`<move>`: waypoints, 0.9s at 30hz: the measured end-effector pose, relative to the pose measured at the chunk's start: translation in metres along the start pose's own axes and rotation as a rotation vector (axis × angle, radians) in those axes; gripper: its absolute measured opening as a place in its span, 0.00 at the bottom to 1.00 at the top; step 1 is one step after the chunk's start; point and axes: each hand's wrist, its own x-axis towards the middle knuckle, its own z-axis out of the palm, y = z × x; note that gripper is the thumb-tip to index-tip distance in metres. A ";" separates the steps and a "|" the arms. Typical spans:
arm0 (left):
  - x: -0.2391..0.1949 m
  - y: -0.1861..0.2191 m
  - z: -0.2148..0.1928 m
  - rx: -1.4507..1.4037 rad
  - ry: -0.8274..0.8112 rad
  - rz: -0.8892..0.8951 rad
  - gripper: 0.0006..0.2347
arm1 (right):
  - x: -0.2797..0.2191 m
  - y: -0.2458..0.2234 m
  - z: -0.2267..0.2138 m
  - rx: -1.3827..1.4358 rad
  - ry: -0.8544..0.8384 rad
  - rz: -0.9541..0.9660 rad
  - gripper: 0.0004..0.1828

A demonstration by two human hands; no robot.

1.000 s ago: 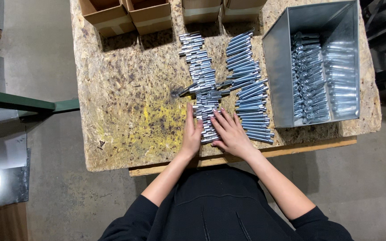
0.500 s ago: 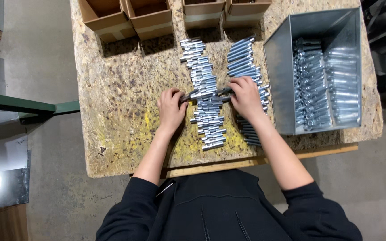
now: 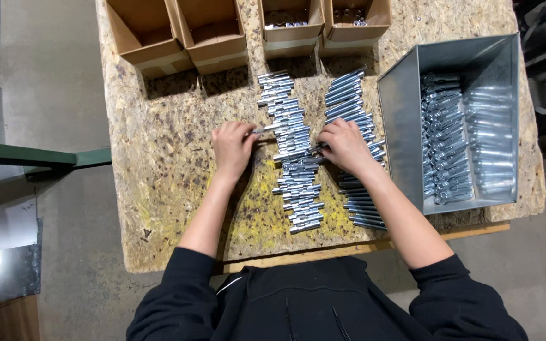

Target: The person organizes metal bolts and hardware components on a workbench by hand, arranging long bolts into neat rows and emptying small cardboard boxes of washers and nuts onto the surface.

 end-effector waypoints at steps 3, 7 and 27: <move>0.027 0.017 0.003 -0.041 0.044 0.011 0.08 | 0.004 -0.005 -0.021 0.099 -0.002 0.022 0.11; 0.047 0.028 0.016 -0.020 -0.013 0.018 0.07 | 0.030 0.001 -0.036 0.270 0.074 0.046 0.09; -0.014 0.009 0.018 -0.353 -0.077 -0.074 0.04 | 0.091 0.012 0.011 0.225 0.157 -0.044 0.12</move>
